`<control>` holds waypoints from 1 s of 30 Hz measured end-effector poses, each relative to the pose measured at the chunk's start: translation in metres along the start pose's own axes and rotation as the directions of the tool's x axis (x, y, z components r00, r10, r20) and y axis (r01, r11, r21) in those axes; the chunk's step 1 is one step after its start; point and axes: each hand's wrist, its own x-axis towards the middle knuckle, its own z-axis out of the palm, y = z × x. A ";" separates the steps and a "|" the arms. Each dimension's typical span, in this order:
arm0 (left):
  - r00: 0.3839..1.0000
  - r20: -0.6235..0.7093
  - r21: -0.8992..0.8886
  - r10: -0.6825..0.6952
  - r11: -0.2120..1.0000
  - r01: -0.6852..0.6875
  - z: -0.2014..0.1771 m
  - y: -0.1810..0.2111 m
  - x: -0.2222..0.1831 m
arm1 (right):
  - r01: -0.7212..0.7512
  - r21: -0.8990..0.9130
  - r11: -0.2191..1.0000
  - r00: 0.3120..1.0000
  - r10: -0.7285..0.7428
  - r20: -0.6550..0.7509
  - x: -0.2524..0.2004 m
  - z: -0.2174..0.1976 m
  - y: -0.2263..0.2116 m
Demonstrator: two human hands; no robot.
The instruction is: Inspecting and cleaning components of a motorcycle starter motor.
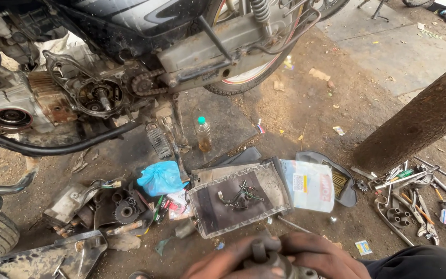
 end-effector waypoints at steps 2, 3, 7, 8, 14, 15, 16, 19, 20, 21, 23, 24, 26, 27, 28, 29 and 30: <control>0.995 0.078 -0.051 -0.067 0.996 0.071 -0.003 0.004 0.001 | 0.003 0.002 1.000 0.993 -0.002 -0.121 0.002 0.008 -0.008; 0.994 0.078 -0.053 -0.070 0.996 0.074 -0.006 0.002 0.003 | 0.000 0.003 1.000 0.993 0.001 -0.120 0.003 0.008 -0.009; 0.979 0.194 -0.122 -0.069 0.988 0.094 -0.014 -0.002 0.007 | 0.034 0.038 0.999 0.992 -0.029 -0.121 -0.001 0.009 -0.006; 0.976 0.214 -0.131 -0.036 0.989 0.065 -0.017 -0.002 0.007 | 0.041 0.035 0.999 0.990 -0.036 -0.138 -0.003 0.010 -0.003; 0.940 0.263 -0.307 -0.219 0.904 0.297 -0.019 -0.001 0.013 | 0.030 0.047 0.998 0.991 -0.024 -0.128 -0.008 0.005 0.001; 0.939 0.264 -0.307 -0.220 0.904 0.298 -0.014 0.002 0.011 | 0.029 0.047 0.998 0.991 -0.023 -0.129 -0.007 0.004 0.000; 0.975 0.175 -0.288 -0.133 0.940 0.180 -0.010 0.004 0.009 | 0.026 0.032 0.999 0.994 -0.022 -0.107 -0.006 0.003 -0.001; 0.998 0.062 -0.235 -0.021 0.971 0.035 -0.001 0.002 0.003 | 0.089 -0.026 0.996 0.996 -0.089 -0.002 -0.009 -0.008 0.006; 0.999 0.036 -0.208 -0.002 0.978 0.009 0.001 0.000 0.000 | 0.160 -0.065 0.985 0.985 -0.154 0.084 -0.010 -0.014 0.010; 0.999 0.036 -0.208 -0.003 0.978 0.011 -0.002 -0.001 0.002 | 0.159 -0.064 0.985 0.985 -0.153 0.084 -0.014 -0.011 0.013; 0.996 0.093 -0.147 0.003 0.989 0.011 -0.008 -0.003 0.005 | 0.187 -0.077 0.979 0.982 -0.188 -0.002 -0.021 -0.006 0.019; 0.996 0.092 -0.148 0.000 0.989 0.014 -0.010 -0.006 0.005 | 0.185 -0.075 0.980 0.983 -0.186 0.000 -0.028 -0.006 0.021; 0.981 0.180 -0.099 0.068 0.994 -0.051 -0.016 -0.011 0.006 | 0.090 -0.073 0.993 0.996 -0.091 -0.008 -0.041 -0.005 0.027; 0.982 0.178 -0.101 0.066 0.994 -0.048 -0.015 -0.012 0.005 | 0.088 -0.071 0.994 0.996 -0.089 -0.006 -0.049 -0.004 0.030; 0.980 0.184 -0.080 0.078 0.995 -0.065 -0.014 -0.013 0.004 | 0.014 -0.070 0.997 1.000 -0.014 -0.011 -0.057 -0.004 0.032; 0.977 0.192 -0.060 0.092 0.995 -0.082 -0.014 -0.014 0.004 | -0.061 -0.069 0.996 0.998 0.060 -0.018 -0.065 -0.003 0.035; 0.977 0.192 -0.062 0.090 0.995 -0.079 -0.011 -0.016 0.003 | -0.064 -0.068 0.996 0.998 0.063 -0.017 -0.068 0.005 0.036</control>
